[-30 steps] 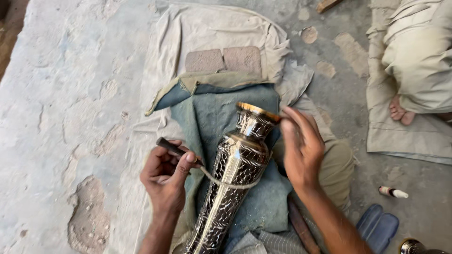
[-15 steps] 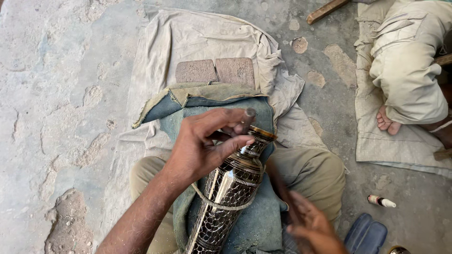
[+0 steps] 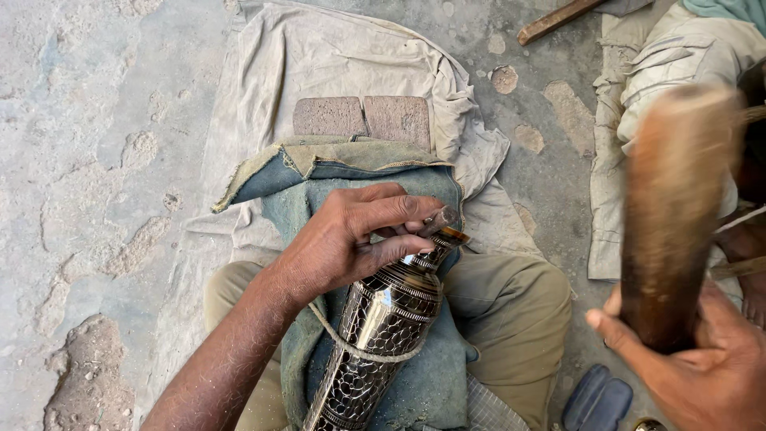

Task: The person hammers a metal vase with a wooden mallet while holding a chisel against the surface to create or refine patterns. The vase is wrapped with a rope and rests on a cloth on the person's lap. The person rotates the vase to work on different sections.

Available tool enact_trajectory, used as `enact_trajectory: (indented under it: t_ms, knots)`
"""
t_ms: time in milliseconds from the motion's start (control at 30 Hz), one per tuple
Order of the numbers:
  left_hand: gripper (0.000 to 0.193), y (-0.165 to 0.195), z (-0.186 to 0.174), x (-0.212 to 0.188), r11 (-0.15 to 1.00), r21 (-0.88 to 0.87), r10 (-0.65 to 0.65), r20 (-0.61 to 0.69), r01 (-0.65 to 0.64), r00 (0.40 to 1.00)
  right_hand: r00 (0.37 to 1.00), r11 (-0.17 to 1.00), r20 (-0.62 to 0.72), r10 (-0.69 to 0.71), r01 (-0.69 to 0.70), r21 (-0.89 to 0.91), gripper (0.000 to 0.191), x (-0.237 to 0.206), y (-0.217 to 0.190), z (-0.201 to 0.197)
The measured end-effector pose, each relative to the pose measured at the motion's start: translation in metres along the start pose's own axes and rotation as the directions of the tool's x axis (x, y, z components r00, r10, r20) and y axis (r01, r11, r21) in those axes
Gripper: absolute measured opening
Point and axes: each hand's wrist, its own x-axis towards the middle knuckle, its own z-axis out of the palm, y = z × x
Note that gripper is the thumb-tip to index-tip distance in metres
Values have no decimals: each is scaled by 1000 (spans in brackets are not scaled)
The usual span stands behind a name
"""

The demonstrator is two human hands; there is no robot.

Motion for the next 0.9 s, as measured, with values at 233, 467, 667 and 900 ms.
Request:
enact_trajectory:
  t_ms: [233, 467, 667, 900]
  knots:
    - [39, -8, 0, -4, 999, -39, -1, -16, 0, 1000, 994, 885, -36, -103, 74, -460, 55, 25, -33, -11]
    - [33, -1, 7, -11, 996, -59, 61, -197, -74, 979, 992, 796, -40, -118, 71, -601, 54, 29, -41, -19]
    - [42, 5, 25, -14, 984, -112, -165, -275, 139, 947, 987, 798, -30, -156, 144, 585, 64, 32, -24, -20]
    - [37, 11, 35, -16, 988, 62, -118, -311, 145, 943, 973, 971, 8, -229, 229, -69, 51, 51, -44, -22]
